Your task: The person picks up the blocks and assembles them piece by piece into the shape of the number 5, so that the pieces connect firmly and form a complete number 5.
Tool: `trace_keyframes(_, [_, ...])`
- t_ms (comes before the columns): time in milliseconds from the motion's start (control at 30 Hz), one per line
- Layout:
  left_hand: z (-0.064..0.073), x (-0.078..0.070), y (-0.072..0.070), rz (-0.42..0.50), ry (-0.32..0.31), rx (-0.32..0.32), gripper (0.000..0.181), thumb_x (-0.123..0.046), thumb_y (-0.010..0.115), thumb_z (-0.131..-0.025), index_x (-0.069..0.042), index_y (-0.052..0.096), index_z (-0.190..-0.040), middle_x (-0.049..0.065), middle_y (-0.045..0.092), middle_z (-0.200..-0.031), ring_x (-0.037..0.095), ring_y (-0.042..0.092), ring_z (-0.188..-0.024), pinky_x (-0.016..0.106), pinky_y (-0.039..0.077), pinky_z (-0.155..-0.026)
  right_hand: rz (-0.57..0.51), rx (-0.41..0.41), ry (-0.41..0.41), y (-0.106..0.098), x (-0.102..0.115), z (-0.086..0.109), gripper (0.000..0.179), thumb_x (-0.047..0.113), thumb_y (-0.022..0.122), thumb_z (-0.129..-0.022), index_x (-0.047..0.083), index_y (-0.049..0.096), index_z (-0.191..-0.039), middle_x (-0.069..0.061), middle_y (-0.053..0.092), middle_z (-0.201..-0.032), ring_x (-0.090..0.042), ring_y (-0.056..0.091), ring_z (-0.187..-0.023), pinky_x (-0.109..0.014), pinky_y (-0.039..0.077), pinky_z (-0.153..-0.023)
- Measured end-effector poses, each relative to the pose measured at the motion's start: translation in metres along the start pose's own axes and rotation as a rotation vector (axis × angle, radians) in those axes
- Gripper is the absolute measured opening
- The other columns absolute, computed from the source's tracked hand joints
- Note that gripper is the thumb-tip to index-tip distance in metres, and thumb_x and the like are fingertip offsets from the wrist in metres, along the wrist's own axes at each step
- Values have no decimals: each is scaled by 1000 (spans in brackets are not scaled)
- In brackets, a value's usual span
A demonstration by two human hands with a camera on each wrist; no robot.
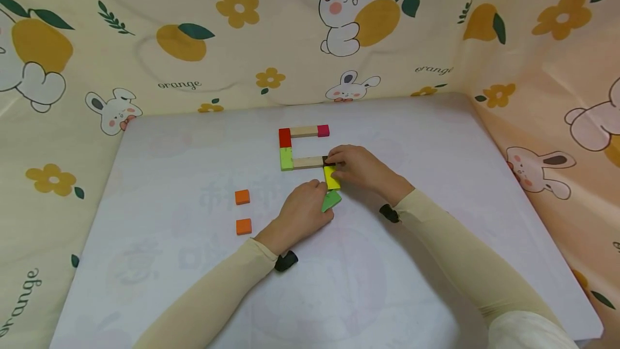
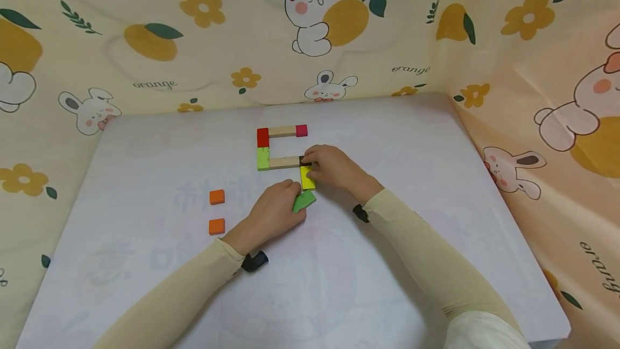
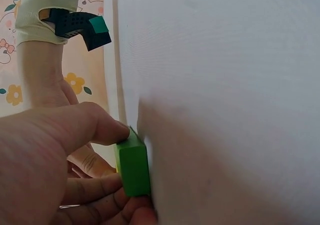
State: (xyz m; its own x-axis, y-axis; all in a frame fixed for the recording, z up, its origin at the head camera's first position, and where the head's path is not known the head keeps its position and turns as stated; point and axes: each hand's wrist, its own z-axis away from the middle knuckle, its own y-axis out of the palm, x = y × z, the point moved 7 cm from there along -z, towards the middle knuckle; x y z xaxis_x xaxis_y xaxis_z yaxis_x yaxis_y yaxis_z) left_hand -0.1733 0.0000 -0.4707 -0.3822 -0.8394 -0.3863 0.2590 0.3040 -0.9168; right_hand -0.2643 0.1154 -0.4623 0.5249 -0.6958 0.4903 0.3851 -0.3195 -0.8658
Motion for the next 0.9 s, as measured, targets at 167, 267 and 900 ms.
trace_keyframes(167, [0, 1, 1, 3, 2, -3, 42, -26, 79, -97, 2, 69, -125, 11, 67, -109, 22, 60, -90, 36, 55, -83, -4, -9, 2, -1, 2, 1, 36, 7, 81, -97, -2, 75, -132, -17, 67, -140, -35, 61, -131, -48, 47, -114])
trace_keyframes(267, [0, 1, 0, 6, 3, -7, 41, -26, 79, -96, 2, 69, -125, 11, 67, -109, 22, 60, -89, 36, 55, -81, -10, -13, 5, 0, 2, 1, 36, 7, 82, -97, -2, 76, -132, -16, 67, -139, -34, 61, -130, -48, 48, -113])
trace_keyframes(900, [-1, 2, -1, 17, -9, 13, 44, -27, 80, -97, 2, 68, -127, 11, 67, -111, 23, 60, -92, 36, 55, -85, -10, -20, -6, 1, 1, 1, 36, 6, 83, -96, -3, 76, -131, -15, 67, -138, -33, 63, -125, -46, 50, -110])
